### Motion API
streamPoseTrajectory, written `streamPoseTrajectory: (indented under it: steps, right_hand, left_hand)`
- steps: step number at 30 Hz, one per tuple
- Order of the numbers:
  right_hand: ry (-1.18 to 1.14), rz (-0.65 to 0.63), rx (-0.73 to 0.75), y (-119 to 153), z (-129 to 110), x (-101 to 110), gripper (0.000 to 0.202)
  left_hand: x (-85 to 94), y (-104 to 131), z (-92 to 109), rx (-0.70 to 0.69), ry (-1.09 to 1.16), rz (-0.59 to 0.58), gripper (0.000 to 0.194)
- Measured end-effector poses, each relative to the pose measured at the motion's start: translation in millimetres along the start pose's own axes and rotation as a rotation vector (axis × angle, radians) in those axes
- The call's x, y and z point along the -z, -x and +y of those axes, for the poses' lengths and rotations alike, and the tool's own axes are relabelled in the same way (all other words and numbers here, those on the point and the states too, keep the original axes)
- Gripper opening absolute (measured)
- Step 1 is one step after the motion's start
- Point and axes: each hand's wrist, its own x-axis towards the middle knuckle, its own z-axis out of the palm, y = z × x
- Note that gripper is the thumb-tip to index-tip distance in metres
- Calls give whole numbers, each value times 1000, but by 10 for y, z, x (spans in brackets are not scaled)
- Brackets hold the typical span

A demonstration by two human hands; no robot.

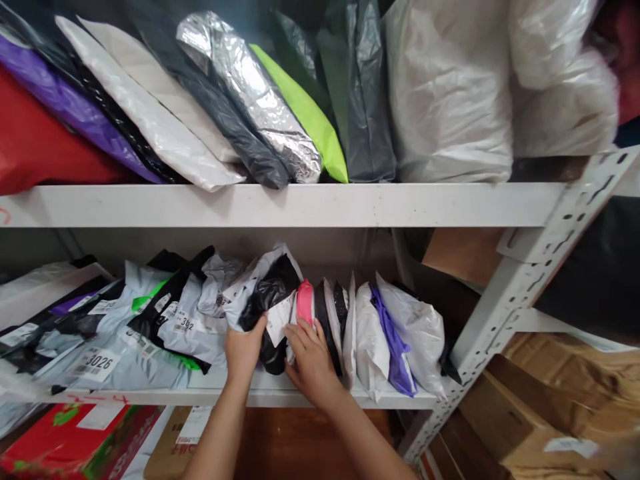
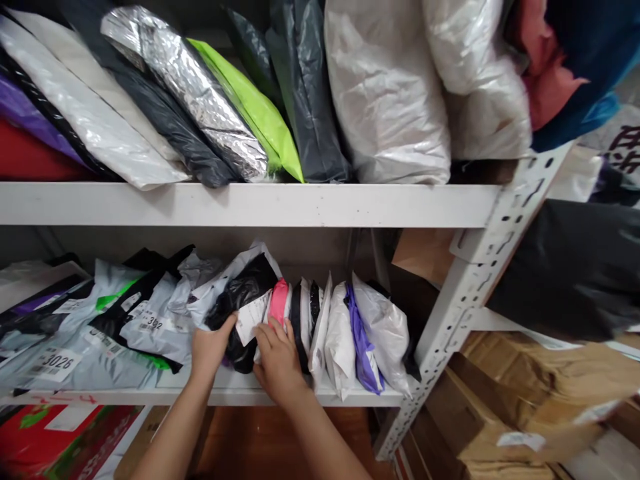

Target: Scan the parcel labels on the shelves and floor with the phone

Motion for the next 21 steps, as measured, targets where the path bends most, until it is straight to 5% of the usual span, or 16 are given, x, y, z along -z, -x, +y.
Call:
streamPoseTrajectory:
  steps: [8,13,17,21]
  right_hand:
    - [67,82,24,-8,65,-144,53]
    - [134,124,101,6,128,-200,55]
    - [174,153,163,35,193,-233,48]
    - [211,189,178,54,218,-270,40]
  left_hand:
    - [-225,377,114,-466,-87,-88,43]
    - [-186,320,107,-325,-117,-23,44]
    - [-103,221,197,-162,-254,-169,44]
    - [-68,245,264,-173,-281,-213,42]
